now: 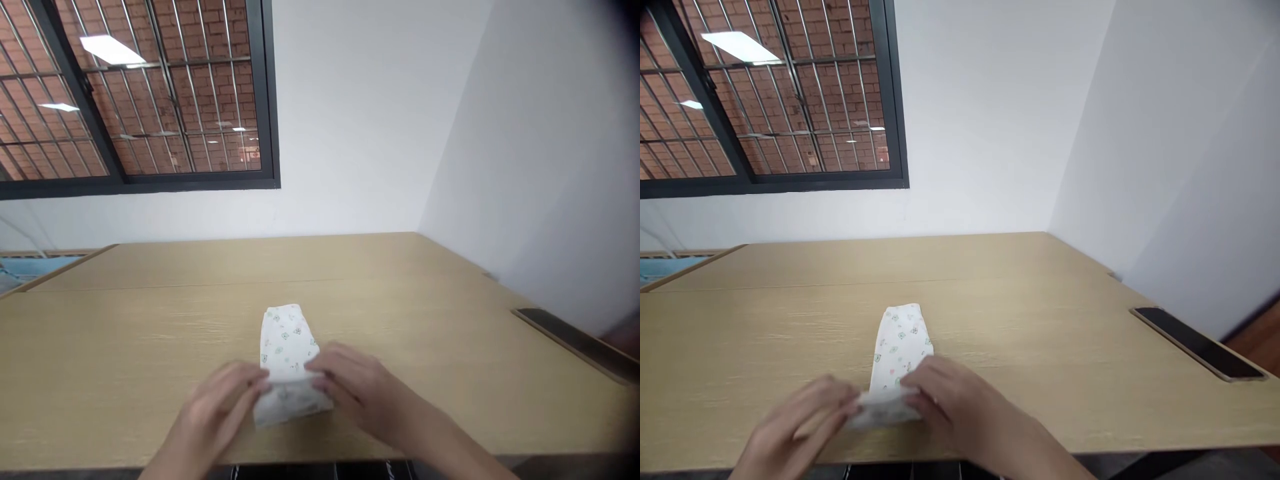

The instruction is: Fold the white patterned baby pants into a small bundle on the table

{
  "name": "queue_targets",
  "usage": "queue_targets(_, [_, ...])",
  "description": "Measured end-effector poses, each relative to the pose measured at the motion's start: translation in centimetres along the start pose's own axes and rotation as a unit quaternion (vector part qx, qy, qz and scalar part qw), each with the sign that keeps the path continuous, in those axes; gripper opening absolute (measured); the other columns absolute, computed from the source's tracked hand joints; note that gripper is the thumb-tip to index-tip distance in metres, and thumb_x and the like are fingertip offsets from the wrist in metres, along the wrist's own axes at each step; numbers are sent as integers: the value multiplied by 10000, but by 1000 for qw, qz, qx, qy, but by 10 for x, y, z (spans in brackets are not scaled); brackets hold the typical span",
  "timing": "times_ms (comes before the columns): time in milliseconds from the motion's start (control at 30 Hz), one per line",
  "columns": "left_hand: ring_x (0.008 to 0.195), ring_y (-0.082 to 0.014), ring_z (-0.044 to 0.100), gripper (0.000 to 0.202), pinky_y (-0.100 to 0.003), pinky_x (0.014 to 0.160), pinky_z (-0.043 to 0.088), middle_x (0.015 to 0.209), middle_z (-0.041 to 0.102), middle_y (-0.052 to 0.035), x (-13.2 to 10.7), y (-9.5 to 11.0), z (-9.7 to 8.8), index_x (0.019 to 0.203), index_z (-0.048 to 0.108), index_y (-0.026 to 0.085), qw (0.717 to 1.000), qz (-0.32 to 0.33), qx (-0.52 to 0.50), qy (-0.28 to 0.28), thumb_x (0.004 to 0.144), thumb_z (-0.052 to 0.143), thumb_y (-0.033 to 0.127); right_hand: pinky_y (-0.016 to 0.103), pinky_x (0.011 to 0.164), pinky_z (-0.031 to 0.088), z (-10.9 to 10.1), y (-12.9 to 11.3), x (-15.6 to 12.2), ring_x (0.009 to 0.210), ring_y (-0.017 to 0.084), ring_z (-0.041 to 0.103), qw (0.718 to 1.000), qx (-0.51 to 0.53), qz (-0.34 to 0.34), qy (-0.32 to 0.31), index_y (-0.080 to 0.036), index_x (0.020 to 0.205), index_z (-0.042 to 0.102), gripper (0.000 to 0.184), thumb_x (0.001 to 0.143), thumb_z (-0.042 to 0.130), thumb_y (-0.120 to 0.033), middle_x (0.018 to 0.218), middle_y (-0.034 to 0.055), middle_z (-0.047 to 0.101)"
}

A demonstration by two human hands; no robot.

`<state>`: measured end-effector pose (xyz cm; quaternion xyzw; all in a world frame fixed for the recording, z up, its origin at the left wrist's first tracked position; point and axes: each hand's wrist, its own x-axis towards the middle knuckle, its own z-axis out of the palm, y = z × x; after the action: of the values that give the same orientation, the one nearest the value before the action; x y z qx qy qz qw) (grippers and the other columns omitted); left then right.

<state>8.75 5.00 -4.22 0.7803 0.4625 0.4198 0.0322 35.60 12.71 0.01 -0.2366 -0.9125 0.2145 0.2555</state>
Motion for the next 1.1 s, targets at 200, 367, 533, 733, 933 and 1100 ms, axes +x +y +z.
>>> queue_targets(200, [921, -179, 673, 247, -305, 833, 525, 1002, 736, -27, 82, -55, 17, 1002, 673, 219, 988, -154, 9, -25, 994, 484, 378, 357, 910, 505, 15, 60, 72, 1013, 212, 628, 993, 10, 30, 118, -218, 1099, 676, 250, 1041, 441, -276, 1071, 76, 658])
queue_targets(367, [815, -181, 639, 238, -288, 750, 470, 869, 714, -50, 119, -100, 49, 889, 646, 184, 983, -165, 53, -66, 965, 433, 256, 343, 948, 490, 43, 117, 114, 1041, 219, 621, 990, -15, 110, 91, -172, 1027, 707, 287, 1019, 423, -209, 1052, 106, 666])
queue_targets(533, [1074, -234, 623, 233, -363, 938, 476, 1111, 691, -128, 121, -104, 59, 1084, 628, 140, 980, -163, 96, -67, 959, 444, 211, 361, 995, 468, 54, 142, 125, 1115, 244, 608, 987, -39, 135, 81, -131, 1124, 690, 325, 1023, 399, -235, 1144, 149, 666])
queue_targets(733, [1213, -309, 577, 409, -482, 1001, 490, 1321, 627, -163, 30, -42, 90, 1326, 529, 127, 971, -84, 218, -46, 1004, 406, 347, 438, 1174, 331, 49, 104, 110, 1391, 255, 444, 994, -54, 77, 47, -169, 1466, 474, 503, 1070, 285, -415, 1482, 131, 526])
queue_targets(933, [1115, -352, 643, 502, -466, 905, 525, 1196, 708, -156, -52, -39, 130, 1268, 620, 150, 919, 65, 389, 18, 848, 616, 425, 386, 1238, 250, 75, 43, 79, 1503, 201, 289, 980, 53, -141, -129, -233, 1562, 340, 537, 1050, 395, -384, 1610, 66, 360])
queue_targets(1100, [846, -305, 696, 372, -427, 741, 545, 924, 754, -96, -64, -51, 138, 1075, 708, 228, 904, 76, 420, -4, 819, 642, 490, 390, 1241, 241, 102, 47, 69, 1488, 218, 324, 971, 45, -173, -160, -291, 1541, 383, 540, 1017, 502, -333, 1569, 53, 432])
